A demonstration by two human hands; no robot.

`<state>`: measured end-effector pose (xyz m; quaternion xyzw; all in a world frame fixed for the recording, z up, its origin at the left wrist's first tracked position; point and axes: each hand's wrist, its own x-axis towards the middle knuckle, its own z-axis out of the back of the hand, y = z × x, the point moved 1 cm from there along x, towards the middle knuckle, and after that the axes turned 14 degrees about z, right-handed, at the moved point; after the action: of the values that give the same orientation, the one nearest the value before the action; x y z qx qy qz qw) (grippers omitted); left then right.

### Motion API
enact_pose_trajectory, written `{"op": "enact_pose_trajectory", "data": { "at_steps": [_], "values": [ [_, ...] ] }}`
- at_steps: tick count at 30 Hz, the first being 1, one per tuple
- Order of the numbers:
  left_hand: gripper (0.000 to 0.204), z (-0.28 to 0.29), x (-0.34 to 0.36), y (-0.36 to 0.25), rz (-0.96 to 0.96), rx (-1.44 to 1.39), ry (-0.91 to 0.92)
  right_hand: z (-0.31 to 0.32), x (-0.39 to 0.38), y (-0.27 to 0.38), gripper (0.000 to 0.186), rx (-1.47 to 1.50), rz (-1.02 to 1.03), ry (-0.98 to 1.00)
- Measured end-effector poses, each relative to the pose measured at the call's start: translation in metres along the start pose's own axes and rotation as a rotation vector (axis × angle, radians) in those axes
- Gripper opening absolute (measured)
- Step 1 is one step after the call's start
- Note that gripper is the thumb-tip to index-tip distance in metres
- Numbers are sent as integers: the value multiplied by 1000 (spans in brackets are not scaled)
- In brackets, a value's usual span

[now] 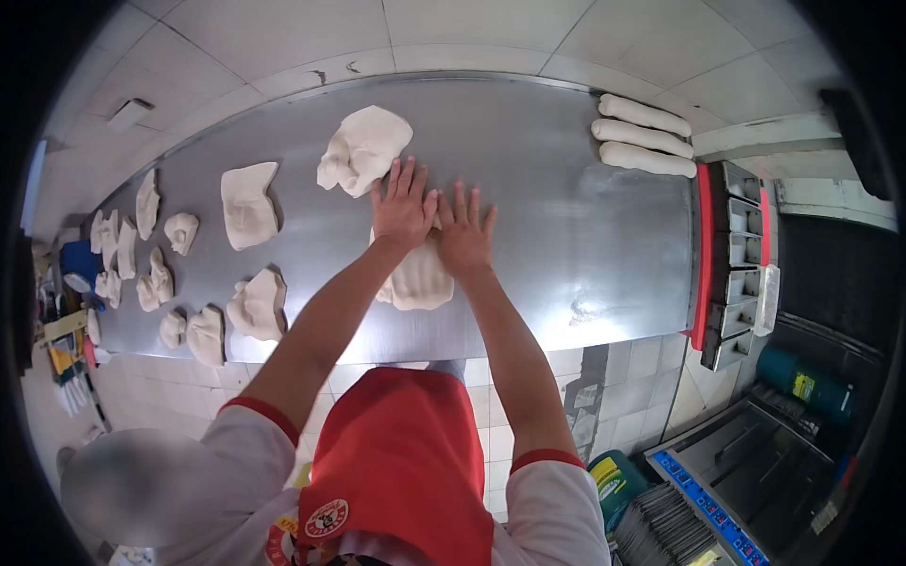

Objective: The person shapes several pieces of dough by hand, rolling each one into a long cylindrical loaf and placing them on a tray at the end of a metal table.

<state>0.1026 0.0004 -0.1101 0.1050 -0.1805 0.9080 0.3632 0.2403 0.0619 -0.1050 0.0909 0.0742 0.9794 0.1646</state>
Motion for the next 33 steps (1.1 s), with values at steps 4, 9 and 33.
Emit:
{"op": "enact_pose_trajectory", "data": {
  "at_steps": [4,9,33],
  "values": [
    [45,19,-10,37,165,-217,695,44,-9,44,56,577,-83,332],
    [43,24,3,1,96,-70,364,24,31,7,50,67,-10,110],
    [42,39,-68,28,174,-277,15,6,-37,82,67,-92,-106,219]
  ]
}}
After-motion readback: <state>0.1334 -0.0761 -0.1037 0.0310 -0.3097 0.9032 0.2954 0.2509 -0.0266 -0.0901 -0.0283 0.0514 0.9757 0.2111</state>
